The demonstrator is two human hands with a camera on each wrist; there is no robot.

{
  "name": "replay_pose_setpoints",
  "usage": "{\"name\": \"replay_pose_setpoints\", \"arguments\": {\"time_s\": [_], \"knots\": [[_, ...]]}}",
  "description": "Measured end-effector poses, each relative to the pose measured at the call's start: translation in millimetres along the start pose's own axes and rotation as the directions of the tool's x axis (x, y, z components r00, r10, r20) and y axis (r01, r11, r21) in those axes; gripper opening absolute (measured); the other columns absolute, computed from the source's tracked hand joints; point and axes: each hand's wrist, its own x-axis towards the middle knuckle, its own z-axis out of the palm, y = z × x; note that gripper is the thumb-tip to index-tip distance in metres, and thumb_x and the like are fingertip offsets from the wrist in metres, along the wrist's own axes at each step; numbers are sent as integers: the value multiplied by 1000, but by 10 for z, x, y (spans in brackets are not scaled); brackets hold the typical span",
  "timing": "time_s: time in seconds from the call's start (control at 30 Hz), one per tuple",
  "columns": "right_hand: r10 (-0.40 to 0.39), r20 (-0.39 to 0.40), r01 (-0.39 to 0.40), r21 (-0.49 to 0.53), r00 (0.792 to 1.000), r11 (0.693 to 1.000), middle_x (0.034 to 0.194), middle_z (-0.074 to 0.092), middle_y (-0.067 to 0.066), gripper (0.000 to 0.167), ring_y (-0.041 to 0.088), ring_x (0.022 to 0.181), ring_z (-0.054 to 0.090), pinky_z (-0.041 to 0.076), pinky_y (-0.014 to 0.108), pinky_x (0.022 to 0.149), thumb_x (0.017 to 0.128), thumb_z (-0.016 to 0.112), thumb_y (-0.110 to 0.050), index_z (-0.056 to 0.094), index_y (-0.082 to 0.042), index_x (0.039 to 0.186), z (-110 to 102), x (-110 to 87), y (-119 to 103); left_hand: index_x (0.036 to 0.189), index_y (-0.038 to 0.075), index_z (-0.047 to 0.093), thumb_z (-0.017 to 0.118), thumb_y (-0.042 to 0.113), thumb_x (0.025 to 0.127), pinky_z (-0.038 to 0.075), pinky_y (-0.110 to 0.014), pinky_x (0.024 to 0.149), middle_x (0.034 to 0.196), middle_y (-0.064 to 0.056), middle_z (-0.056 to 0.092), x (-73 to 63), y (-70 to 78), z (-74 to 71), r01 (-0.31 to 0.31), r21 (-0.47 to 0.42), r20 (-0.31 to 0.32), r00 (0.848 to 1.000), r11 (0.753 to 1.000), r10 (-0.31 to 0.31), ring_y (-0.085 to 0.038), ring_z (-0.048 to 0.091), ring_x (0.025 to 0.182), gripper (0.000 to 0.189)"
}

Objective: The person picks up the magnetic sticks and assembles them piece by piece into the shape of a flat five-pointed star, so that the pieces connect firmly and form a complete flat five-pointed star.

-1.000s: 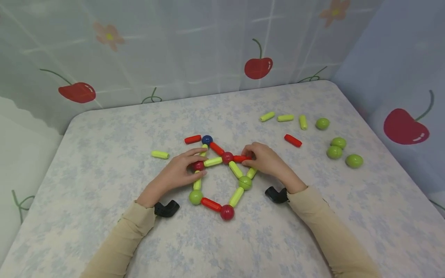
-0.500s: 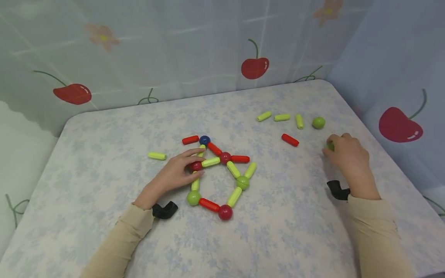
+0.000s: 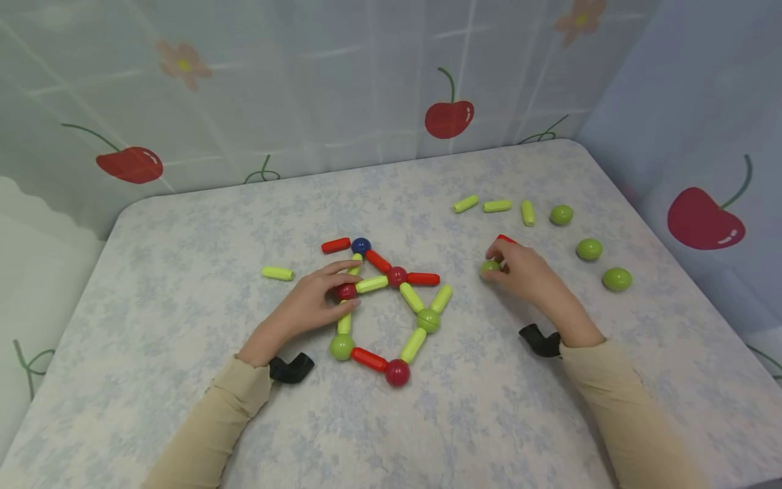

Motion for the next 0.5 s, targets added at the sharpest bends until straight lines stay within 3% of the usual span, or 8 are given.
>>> {"name": "replay_pose_setpoints", "arguments": {"time_s": [0.2, 0.5], "knots": [[-124, 8, 122, 132, 992, 984, 99, 62, 11, 22, 26, 82, 59, 49, 38, 70, 84, 71, -7, 62, 0, 103, 189, 99, -186, 119, 9, 65, 65, 31, 88, 39, -33, 93, 142, 2, 41, 14, -12, 16, 3, 0, 2, 1000, 1000, -3, -15, 46, 117, 38], [-114, 7, 109, 218, 993, 970, 106, 60, 16, 26, 27, 83, 60, 50, 35, 68, 87, 66, -5, 63, 2, 112, 257, 102, -206, 118, 9, 65, 65, 31, 88, 40, -32, 92, 141, 2, 42, 7, -25, 10, 5, 5, -3, 1000, 1000, -5, -14, 48, 115, 37]]}}
